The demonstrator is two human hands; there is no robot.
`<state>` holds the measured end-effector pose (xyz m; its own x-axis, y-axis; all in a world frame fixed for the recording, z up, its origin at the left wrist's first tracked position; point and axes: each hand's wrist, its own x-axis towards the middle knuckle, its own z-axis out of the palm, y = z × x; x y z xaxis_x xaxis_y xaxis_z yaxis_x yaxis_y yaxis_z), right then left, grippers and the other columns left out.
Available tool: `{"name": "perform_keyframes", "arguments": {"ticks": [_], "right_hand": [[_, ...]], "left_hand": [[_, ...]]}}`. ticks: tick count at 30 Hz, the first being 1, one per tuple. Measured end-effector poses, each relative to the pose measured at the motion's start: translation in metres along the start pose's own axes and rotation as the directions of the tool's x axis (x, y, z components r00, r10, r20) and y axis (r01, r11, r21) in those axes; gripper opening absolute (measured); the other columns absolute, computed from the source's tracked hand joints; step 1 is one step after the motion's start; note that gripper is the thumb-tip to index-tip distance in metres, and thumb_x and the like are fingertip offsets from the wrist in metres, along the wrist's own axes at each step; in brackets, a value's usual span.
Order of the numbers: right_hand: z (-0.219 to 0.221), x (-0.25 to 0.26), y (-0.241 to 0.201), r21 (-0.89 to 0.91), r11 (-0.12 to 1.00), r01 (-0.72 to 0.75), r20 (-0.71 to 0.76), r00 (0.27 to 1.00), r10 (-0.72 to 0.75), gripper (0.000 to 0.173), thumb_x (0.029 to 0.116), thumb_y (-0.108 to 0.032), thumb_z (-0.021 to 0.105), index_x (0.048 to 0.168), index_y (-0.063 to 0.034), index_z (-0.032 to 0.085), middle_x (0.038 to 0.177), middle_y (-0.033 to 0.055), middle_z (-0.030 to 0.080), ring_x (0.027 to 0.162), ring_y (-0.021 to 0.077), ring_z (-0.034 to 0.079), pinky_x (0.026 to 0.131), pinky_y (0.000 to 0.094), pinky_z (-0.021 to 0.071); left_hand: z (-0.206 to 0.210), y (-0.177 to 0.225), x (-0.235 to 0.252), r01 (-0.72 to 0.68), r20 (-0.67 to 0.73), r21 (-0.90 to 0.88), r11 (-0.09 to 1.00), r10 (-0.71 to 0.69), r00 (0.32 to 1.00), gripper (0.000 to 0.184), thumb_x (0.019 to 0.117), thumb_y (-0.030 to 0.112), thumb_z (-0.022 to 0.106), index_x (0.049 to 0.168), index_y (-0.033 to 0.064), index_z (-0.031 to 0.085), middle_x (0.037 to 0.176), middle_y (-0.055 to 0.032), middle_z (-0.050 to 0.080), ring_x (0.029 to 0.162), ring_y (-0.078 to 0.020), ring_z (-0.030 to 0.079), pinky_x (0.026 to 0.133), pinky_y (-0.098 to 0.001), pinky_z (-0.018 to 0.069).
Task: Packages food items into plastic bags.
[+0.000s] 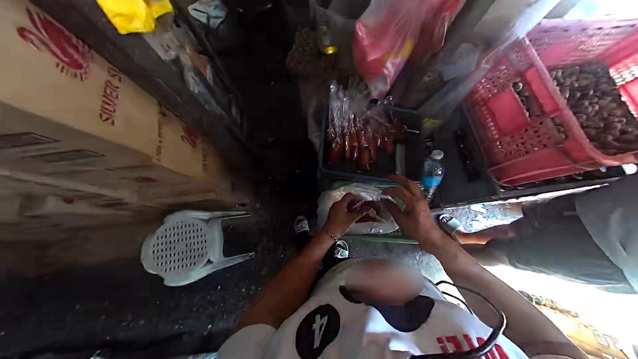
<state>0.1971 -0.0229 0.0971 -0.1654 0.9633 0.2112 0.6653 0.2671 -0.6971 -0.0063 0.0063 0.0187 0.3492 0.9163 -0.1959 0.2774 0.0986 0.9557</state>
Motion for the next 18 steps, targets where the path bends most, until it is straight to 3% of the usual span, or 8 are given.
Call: {"name": "perform_keyframes", "arguments": {"ticks": [3,10,18], "right_hand": [[0.007,-0.006,-0.006,-0.044,0.998,0.042,0.090,0.995,-0.038,0.021,0.0961,-0.020,0.067,0.106,-0.0028,0.073,0.143,0.0194,0.057,0.130,0.0333,0.057,0.106,0.0481,0.0508],[0.019,0.002,-0.011,-0.100,0.989,0.107,0.143,0.985,-0.092,0.022,0.0913,-0.020,0.074,0.103,-0.0020,0.072,0.147,0.0217,0.053,0.136,0.0404,0.051,0.108,0.0544,0.0472],[0.020,0.005,-0.017,-0.047,0.980,0.195,0.157,0.970,-0.185,0.011,0.0934,-0.010,0.067,0.093,-0.0035,0.076,0.138,0.0201,0.061,0.138,0.0379,0.050,0.112,0.0522,0.0443]], "left_hand": [[0.003,0.002,-0.003,-0.007,0.004,-0.014,1.000,0.007,1.000,0.039,0.0916,0.028,0.076,0.112,-0.0035,0.065,0.099,-0.0145,0.070,0.093,-0.0192,0.068,0.090,-0.0412,0.0559],[0.007,0.007,-0.008,-0.071,0.019,0.016,0.997,0.071,0.997,0.032,0.0908,0.020,0.075,0.110,-0.0039,0.066,0.096,-0.0155,0.070,0.090,-0.0216,0.068,0.087,-0.0430,0.0557],[0.004,0.004,-0.009,-0.076,0.028,0.063,0.995,0.074,0.997,0.035,0.0915,0.022,0.075,0.113,-0.0044,0.066,0.100,-0.0179,0.070,0.096,-0.0254,0.068,0.091,-0.0457,0.0544]]}}
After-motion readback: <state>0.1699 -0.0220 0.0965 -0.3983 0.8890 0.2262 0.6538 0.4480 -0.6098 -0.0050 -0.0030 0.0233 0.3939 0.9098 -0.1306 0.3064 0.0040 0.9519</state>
